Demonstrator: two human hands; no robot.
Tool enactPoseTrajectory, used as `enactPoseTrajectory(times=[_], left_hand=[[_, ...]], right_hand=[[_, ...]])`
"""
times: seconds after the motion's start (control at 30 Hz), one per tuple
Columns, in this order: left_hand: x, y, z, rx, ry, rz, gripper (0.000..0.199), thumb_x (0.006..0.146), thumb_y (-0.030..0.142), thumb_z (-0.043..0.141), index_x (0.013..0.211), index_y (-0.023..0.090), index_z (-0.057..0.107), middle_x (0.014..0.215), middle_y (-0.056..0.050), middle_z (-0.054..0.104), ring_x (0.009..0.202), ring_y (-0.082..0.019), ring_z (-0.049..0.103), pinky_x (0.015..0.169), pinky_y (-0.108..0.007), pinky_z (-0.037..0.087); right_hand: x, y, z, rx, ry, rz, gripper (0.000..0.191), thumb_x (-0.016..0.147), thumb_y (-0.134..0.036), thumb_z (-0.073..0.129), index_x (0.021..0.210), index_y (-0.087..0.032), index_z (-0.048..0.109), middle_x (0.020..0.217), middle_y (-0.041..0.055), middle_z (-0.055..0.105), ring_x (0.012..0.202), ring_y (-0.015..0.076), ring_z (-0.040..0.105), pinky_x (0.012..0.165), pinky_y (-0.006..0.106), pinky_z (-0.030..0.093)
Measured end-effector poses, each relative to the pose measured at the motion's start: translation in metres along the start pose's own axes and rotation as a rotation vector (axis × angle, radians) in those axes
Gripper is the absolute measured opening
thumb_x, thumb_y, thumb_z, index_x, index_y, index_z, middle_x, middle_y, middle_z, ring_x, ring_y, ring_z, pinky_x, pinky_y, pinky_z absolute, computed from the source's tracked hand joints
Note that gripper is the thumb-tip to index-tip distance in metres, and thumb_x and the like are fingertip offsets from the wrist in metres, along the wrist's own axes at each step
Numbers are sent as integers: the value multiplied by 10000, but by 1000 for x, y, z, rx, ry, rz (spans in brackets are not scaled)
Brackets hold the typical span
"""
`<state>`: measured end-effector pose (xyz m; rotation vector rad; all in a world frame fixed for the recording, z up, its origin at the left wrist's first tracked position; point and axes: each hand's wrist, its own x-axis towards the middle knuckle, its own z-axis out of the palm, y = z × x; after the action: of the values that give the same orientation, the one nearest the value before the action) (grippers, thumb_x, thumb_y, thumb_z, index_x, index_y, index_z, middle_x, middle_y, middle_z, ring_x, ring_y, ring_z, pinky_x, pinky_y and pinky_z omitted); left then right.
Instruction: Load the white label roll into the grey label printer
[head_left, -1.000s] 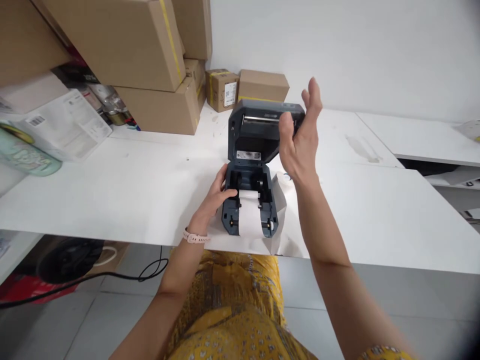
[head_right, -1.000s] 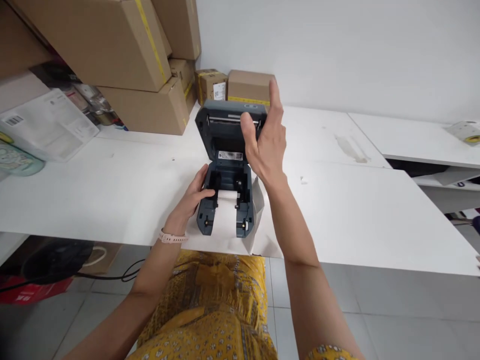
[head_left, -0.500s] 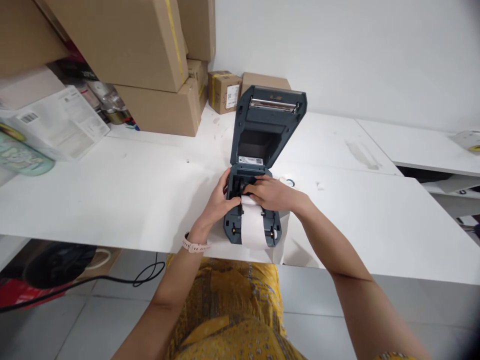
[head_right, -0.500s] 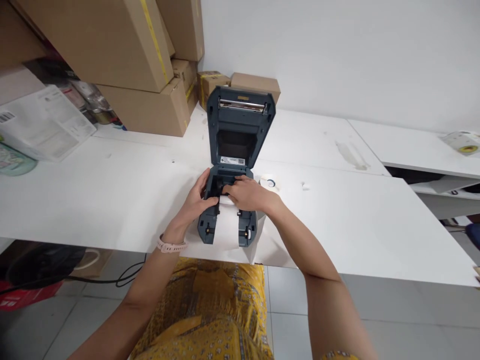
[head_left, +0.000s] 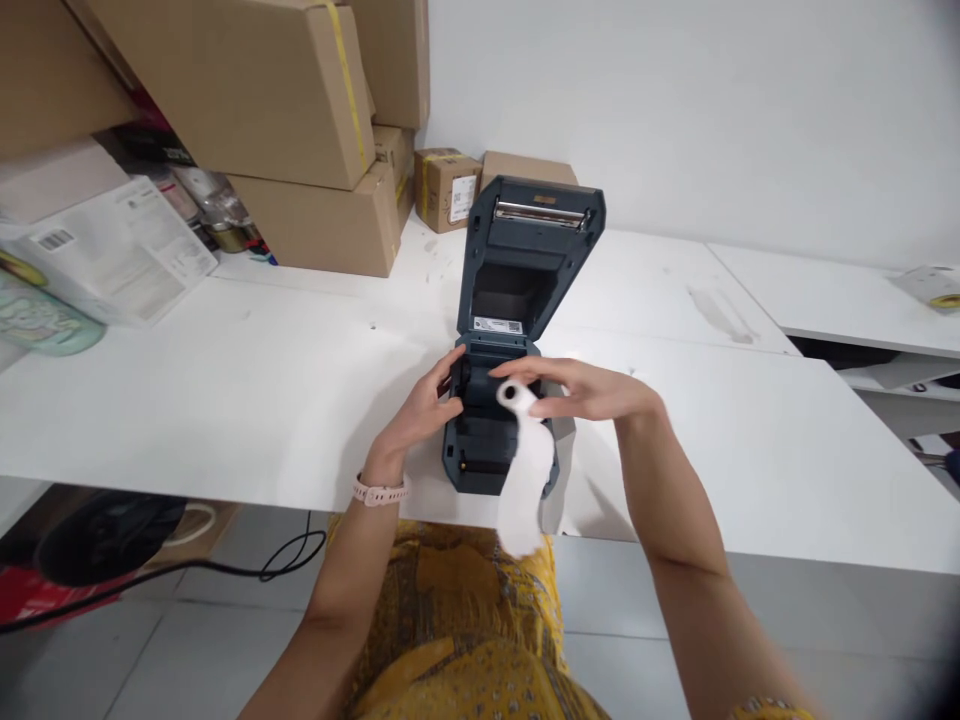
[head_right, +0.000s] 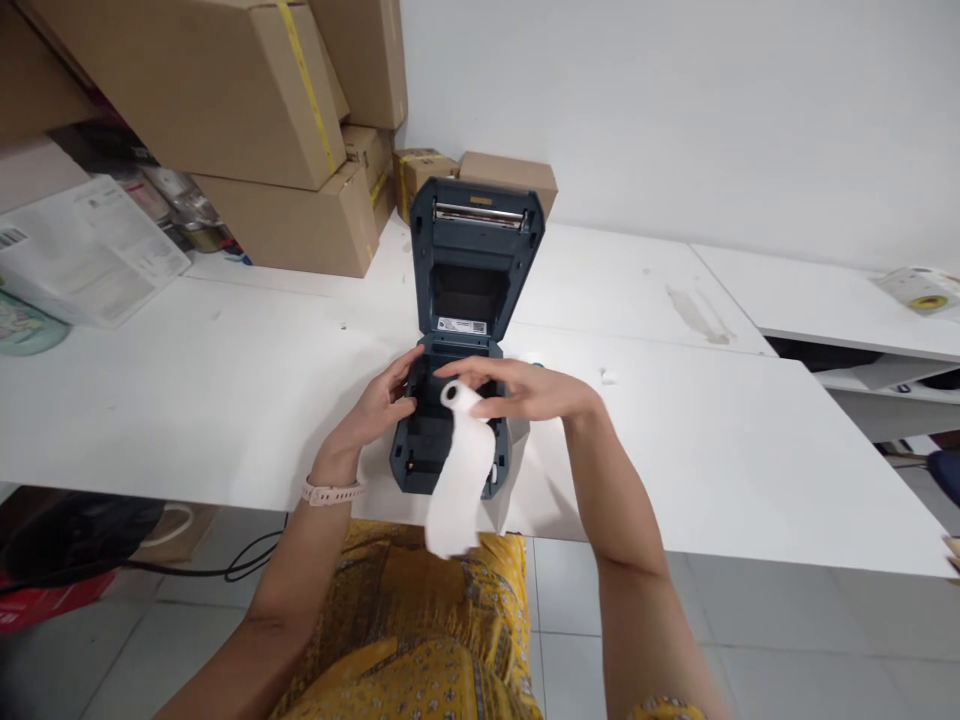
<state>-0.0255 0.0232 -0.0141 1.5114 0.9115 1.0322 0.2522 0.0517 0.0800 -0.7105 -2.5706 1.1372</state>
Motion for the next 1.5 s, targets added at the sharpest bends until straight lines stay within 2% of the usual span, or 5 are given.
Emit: enactPoseTrajectory(times=[0.17, 0.33, 0.87, 1.2, 1.5], left_hand=[[-1, -2, 1, 22, 35, -5, 788, 857, 281, 712, 1595, 244, 441, 1625, -125, 498, 1476, -326, 507, 1254, -503, 396], [0, 1, 2, 16, 40, -32, 797, 844, 284, 709, 1593, 209, 445, 1562, -140, 566, 1391, -308, 593, 1207, -479, 458], [0, 3, 3, 12, 84, -53, 857, 792, 304, 741, 1590, 185, 450, 1552, -153, 582, 1385, -310, 592, 1195, -466, 458], [-1, -6, 2, -11, 50, -9, 838, 833, 286, 712, 1610, 213, 406, 1639, -132, 481, 1476, -331, 502, 1233, -477, 417], [2, -7, 0, -51, 11, 70, 962, 802, 256, 721, 1659, 217, 285, 1723, -128, 347, 1586, -362, 339, 1301, -511, 309]], right_hand=[[-113, 29, 13, 254, 450, -88, 491, 845, -698, 700, 1139, -305, 681, 903, 63, 746, 894, 270, 713, 874, 507, 594], [-166, 62, 32, 334, 593, 323, 473, 778, -663, 786, 1066, -308, 664, 1075, 113, 747, 1027, 316, 722, 869, 501, 600], [-118, 70, 5, 125, 554, 476, 848, 816, -478, 826, 1550, -334, 426, 1674, 116, 440, 1587, 300, 365, 1292, 561, 303], [-60, 72, 1, 77, 605, 500, 671, 626, -485, 891, 1177, -206, 629, 1112, 65, 728, 1013, 270, 691, 862, 413, 595], [-20, -9, -16, 111, 547, 197, 580, 716, -593, 791, 1143, -224, 653, 1095, 89, 734, 1000, 303, 712, 886, 439, 578]])
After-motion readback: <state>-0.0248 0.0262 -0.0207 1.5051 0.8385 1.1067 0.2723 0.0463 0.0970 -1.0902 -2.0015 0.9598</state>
